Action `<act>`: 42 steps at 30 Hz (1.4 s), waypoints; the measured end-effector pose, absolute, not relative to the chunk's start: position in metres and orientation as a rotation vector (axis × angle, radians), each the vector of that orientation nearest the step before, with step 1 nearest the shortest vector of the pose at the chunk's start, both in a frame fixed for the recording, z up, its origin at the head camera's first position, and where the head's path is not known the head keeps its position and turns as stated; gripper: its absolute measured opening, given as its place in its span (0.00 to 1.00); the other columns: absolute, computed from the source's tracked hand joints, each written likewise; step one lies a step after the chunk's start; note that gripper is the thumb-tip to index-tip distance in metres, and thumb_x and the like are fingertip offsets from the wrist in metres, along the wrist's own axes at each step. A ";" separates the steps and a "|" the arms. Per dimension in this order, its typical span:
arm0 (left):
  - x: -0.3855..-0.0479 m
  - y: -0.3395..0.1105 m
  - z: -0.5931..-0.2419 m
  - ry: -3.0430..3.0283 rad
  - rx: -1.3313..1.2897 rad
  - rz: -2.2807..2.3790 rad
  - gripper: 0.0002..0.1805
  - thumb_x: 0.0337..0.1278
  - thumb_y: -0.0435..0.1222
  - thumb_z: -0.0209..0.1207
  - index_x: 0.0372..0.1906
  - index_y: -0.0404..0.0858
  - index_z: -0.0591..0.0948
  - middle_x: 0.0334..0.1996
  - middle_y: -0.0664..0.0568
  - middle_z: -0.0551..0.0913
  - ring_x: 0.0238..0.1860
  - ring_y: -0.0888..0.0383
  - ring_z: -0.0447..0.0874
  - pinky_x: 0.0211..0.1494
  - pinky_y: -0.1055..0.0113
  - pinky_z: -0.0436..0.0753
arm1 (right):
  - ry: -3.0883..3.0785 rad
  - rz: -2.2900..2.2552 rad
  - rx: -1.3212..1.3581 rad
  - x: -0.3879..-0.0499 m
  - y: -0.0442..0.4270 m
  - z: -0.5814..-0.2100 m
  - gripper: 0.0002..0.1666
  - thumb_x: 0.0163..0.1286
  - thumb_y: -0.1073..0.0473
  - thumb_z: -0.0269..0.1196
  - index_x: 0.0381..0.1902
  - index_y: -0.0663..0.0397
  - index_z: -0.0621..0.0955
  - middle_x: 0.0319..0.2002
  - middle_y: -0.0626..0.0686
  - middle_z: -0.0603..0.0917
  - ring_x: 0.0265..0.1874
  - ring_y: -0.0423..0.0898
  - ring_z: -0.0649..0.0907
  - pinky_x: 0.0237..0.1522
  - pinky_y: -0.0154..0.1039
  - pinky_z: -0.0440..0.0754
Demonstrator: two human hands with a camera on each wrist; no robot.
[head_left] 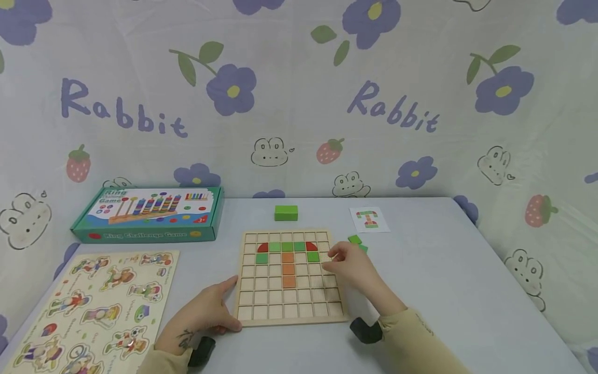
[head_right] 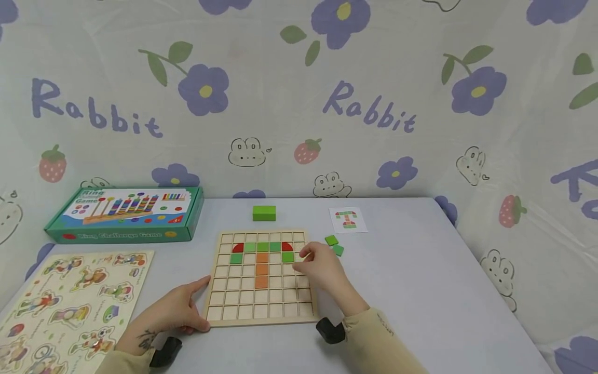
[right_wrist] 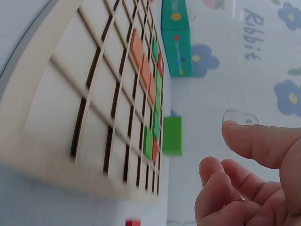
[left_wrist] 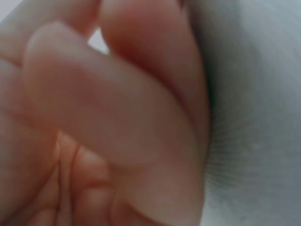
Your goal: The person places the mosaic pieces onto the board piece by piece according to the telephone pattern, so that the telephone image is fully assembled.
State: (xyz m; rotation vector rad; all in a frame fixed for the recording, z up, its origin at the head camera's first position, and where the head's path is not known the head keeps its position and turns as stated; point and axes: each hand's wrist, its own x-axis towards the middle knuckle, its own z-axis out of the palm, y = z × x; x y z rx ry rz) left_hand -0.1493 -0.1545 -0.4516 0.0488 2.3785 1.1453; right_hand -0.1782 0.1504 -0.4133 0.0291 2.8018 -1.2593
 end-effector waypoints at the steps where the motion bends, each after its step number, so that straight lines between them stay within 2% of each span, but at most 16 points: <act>1: -0.149 -0.154 -0.452 2.386 0.051 1.143 0.60 0.23 0.31 0.76 0.71 0.37 0.56 0.10 0.51 0.73 0.11 0.60 0.68 0.16 0.70 0.71 | 2.809 -1.251 0.049 -0.177 0.156 -0.413 0.14 0.55 0.60 0.67 0.38 0.61 0.79 0.27 0.52 0.77 0.22 0.44 0.73 0.22 0.34 0.70; 6: -0.149 -0.153 -0.451 2.402 0.055 1.131 0.59 0.23 0.30 0.76 0.70 0.37 0.57 0.10 0.51 0.73 0.11 0.60 0.68 0.16 0.70 0.71 | 2.842 -1.171 0.152 -0.177 0.179 -0.416 0.13 0.54 0.62 0.66 0.37 0.62 0.79 0.26 0.53 0.78 0.20 0.43 0.74 0.20 0.34 0.71; 11: -0.149 -0.153 -0.451 2.400 0.056 1.126 0.59 0.23 0.31 0.76 0.70 0.37 0.57 0.10 0.50 0.74 0.11 0.60 0.68 0.17 0.70 0.71 | 2.877 -1.011 0.225 -0.178 0.196 -0.423 0.12 0.53 0.60 0.67 0.34 0.61 0.78 0.30 0.54 0.79 0.26 0.45 0.76 0.24 0.35 0.73; 17: -0.149 -0.154 -0.452 2.391 0.069 1.140 0.59 0.24 0.30 0.75 0.71 0.36 0.56 0.10 0.51 0.74 0.11 0.61 0.68 0.16 0.70 0.70 | 2.837 -0.862 0.318 -0.182 0.203 -0.428 0.14 0.51 0.56 0.69 0.24 0.57 0.74 0.22 0.52 0.75 0.24 0.47 0.73 0.23 0.36 0.67; 22: -0.149 -0.155 -0.452 2.390 0.075 1.141 0.59 0.24 0.30 0.75 0.71 0.36 0.56 0.10 0.51 0.73 0.11 0.61 0.68 0.16 0.71 0.70 | 2.802 -0.770 0.327 -0.185 0.202 -0.434 0.19 0.48 0.52 0.71 0.24 0.56 0.73 0.22 0.51 0.75 0.25 0.46 0.73 0.23 0.36 0.66; 34: -0.148 -0.154 -0.450 2.392 0.066 1.144 0.59 0.24 0.30 0.75 0.71 0.36 0.56 0.09 0.52 0.70 0.11 0.60 0.68 0.16 0.70 0.71 | 2.810 -0.727 0.284 -0.183 0.198 -0.439 0.16 0.48 0.57 0.72 0.22 0.57 0.75 0.22 0.52 0.75 0.23 0.46 0.73 0.22 0.36 0.66; 42: -0.149 -0.154 -0.450 2.400 0.051 1.123 0.59 0.24 0.31 0.76 0.71 0.37 0.57 0.10 0.51 0.72 0.11 0.60 0.69 0.17 0.69 0.72 | 2.816 -0.755 0.272 -0.179 0.196 -0.439 0.12 0.48 0.59 0.71 0.20 0.57 0.78 0.21 0.51 0.76 0.23 0.45 0.73 0.22 0.35 0.67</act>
